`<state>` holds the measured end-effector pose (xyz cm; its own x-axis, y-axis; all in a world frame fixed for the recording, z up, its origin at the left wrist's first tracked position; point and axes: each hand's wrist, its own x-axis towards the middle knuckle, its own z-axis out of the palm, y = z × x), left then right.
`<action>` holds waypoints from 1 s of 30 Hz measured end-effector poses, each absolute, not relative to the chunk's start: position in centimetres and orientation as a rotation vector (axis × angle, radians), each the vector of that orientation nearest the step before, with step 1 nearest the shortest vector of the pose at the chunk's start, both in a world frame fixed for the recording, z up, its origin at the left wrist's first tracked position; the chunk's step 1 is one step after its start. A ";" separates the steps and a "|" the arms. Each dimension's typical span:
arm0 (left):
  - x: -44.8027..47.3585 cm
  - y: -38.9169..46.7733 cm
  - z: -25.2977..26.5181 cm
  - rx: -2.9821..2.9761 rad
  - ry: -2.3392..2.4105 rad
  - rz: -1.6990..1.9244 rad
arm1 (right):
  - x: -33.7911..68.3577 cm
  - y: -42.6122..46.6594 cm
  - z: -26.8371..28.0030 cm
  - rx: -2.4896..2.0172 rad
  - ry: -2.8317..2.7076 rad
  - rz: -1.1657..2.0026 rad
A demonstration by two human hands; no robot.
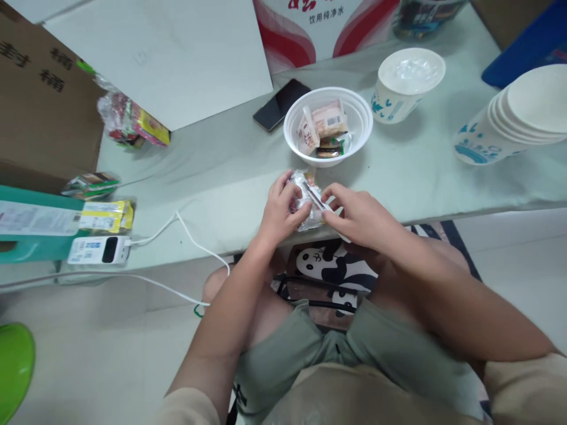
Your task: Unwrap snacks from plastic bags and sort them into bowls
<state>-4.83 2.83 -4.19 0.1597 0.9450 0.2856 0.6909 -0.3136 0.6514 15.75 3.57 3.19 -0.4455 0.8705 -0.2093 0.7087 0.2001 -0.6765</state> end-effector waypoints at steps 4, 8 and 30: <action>-4.9 2.8 -4.4 2.079 1.534 0.975 | 17.8 1.8 3.5 -1.428 -2.489 1.136; -5.3 3.0 -5.1 2.007 1.478 1.037 | 20.7 1.2 4.3 -1.283 -2.637 1.345; -6.7 7.8 -2.0 1.042 1.706 1.434 | 15.2 3.6 0.4 -1.032 -2.315 0.699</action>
